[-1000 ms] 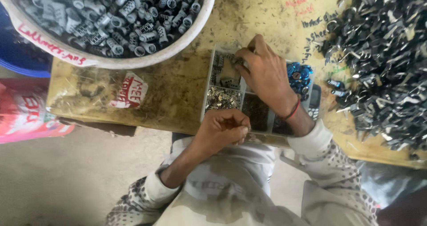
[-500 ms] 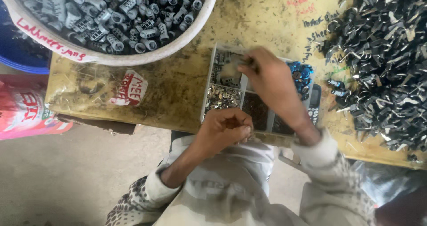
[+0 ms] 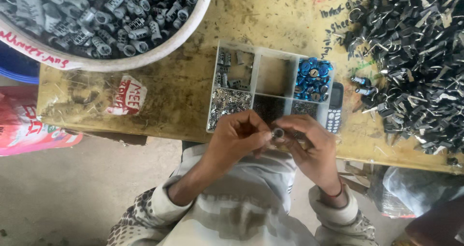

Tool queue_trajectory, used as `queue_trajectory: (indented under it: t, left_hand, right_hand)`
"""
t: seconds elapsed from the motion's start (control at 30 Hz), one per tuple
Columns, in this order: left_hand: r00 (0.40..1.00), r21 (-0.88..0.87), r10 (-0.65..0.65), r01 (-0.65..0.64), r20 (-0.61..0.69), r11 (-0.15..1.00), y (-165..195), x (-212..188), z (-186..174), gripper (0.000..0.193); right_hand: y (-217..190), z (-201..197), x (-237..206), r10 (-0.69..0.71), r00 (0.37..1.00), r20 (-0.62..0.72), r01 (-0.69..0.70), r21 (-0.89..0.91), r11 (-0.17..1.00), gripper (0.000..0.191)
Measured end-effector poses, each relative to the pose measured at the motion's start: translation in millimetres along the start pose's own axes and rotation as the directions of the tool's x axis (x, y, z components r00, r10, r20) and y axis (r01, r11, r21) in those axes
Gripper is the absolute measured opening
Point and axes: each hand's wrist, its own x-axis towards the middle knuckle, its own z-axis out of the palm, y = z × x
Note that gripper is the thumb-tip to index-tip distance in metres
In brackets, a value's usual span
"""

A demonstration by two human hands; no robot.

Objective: The person sits at a workbench assembling small electrical connectors by hand. They pick metal connector bodies and blue plastic caps from a compartment organizer box, press the parts together between their fingers, and place the finished assemblies on the table beside the box, repeating the cycle throughout the clip.

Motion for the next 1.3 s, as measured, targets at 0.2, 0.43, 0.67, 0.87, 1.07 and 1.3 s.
queue_trajectory:
  t: [0.2, 0.43, 0.67, 0.87, 1.07, 1.3]
  left_hand:
    - [0.991, 0.197, 0.004, 0.023, -0.135, 0.980, -0.3, -3.0, 10.1, 0.008]
    - [0.974, 0.339, 0.172, -0.114, -0.147, 0.934, 1.7, -3.8, 20.2, 0.005]
    - [0.926, 0.358, 0.371, -0.325, -0.066, 0.875, -13.0, -3.0, 24.7, 0.018]
    - [0.843, 0.412, 0.509, -0.532, 0.174, 0.740, -25.1, 4.6, -0.8, 0.019]
    - [0.877, 0.464, 0.401, -0.481, 0.265, 0.744, -22.8, 6.2, -6.5, 0.026]
    - [0.840, 0.487, 0.427, -0.543, 0.335, 0.685, -24.4, 12.2, -9.2, 0.015]
  right_hand:
    - [-17.7, -9.0, 2.0, -0.271, 0.962, 0.018, 0.262, -0.328, 0.908, 0.044]
    - [-24.6, -19.1, 2.2, -0.328, 0.943, 0.056, 0.327, -0.345, 0.880, 0.042]
    - [-38.7, -1.8, 6.1, -0.023, 1.000, -0.017, 0.020, -0.169, 0.985, 0.038]
    - [-0.2, -45.7, 56.4, 0.015, 0.980, -0.200, -0.130, -0.579, 0.805, 0.007]
    - [62.5, -48.0, 70.3, -0.115, 0.959, -0.257, -0.030, -0.499, 0.866, 0.009]
    - [36.5, -51.2, 32.5, 0.340, 0.940, -0.030, -0.257, 0.593, 0.763, 0.019]
